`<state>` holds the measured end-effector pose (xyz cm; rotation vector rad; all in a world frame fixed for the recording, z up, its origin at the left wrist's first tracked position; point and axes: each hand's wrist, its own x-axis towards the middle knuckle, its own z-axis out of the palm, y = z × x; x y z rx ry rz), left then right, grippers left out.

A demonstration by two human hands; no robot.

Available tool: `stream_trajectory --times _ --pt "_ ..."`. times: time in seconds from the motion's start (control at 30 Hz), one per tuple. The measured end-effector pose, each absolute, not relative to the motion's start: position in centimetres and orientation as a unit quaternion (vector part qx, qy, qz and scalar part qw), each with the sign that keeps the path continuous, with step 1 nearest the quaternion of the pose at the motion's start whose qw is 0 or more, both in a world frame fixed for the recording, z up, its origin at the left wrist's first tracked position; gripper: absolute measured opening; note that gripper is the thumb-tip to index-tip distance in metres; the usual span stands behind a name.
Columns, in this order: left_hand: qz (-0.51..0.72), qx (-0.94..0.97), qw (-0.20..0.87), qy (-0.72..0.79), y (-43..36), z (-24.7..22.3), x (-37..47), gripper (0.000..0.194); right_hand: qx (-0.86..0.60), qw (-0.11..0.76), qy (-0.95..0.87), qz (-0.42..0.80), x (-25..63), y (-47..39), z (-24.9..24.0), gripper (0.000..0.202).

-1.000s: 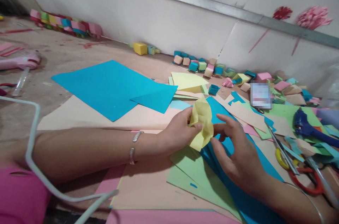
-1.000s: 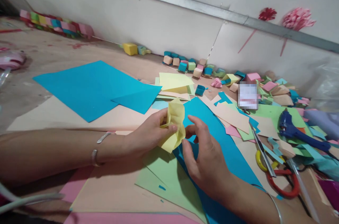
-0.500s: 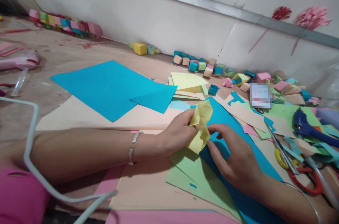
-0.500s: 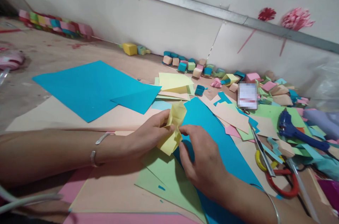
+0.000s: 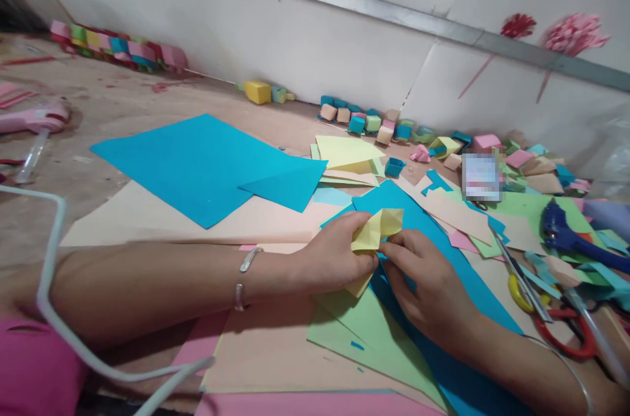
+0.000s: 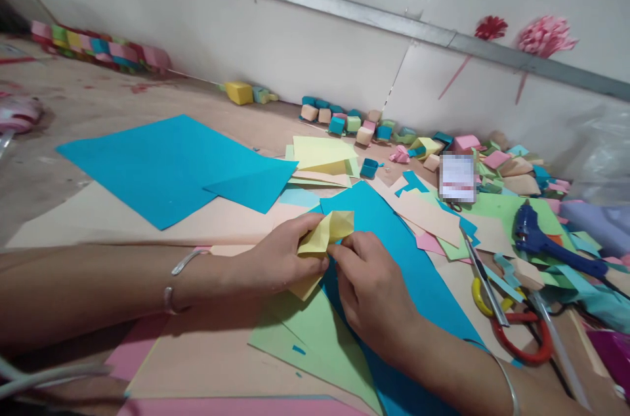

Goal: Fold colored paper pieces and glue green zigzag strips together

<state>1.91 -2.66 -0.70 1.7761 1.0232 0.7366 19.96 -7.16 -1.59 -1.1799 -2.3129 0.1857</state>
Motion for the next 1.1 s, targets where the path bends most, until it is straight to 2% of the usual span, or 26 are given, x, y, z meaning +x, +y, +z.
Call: stream_trajectory --times 0.27,0.43,0.53,0.67,0.77,0.87,1.0,1.03,1.1 --pt "0.33 0.68 0.526 0.39 -2.3 -1.8 1.8 0.023 -0.492 0.339 -0.796 0.097 20.0 -6.5 -1.7 0.011" --pt "0.368 0.628 0.571 0.38 -2.6 -1.8 2.0 0.026 -0.528 0.358 -0.711 0.296 19.7 -6.0 -1.6 0.021" --pt "0.369 0.632 0.561 0.385 -2.6 -1.7 2.0 0.019 -0.514 0.35 -0.685 0.379 19.6 -5.8 -1.5 0.016" --pt "0.354 0.678 0.504 0.401 -2.6 -1.7 1.9 0.007 -0.504 0.349 -0.733 0.294 19.8 -6.0 -1.6 0.01" --pt "0.344 0.697 0.487 0.398 -2.6 -1.7 1.9 0.005 -0.488 0.356 -0.767 0.217 19.7 -6.2 -1.8 0.006" --pt "0.331 0.694 0.504 0.393 -2.8 -1.5 1.9 0.012 -0.5 0.358 -0.758 0.219 19.6 -6.2 -1.6 0.005" --pt "0.349 0.637 0.587 0.357 -3.0 -1.2 1.7 0.041 -0.517 0.365 -0.739 0.232 19.8 -5.9 -1.3 0.006" --pt "0.366 0.606 0.617 0.345 -3.0 -1.1 1.7 0.044 -0.523 0.369 -0.732 0.234 19.9 -5.9 -1.3 0.007" --pt "0.392 0.548 0.665 0.322 -3.0 -1.1 1.6 0.038 -0.535 0.374 -0.718 0.243 20.2 -5.7 -1.3 0.008"
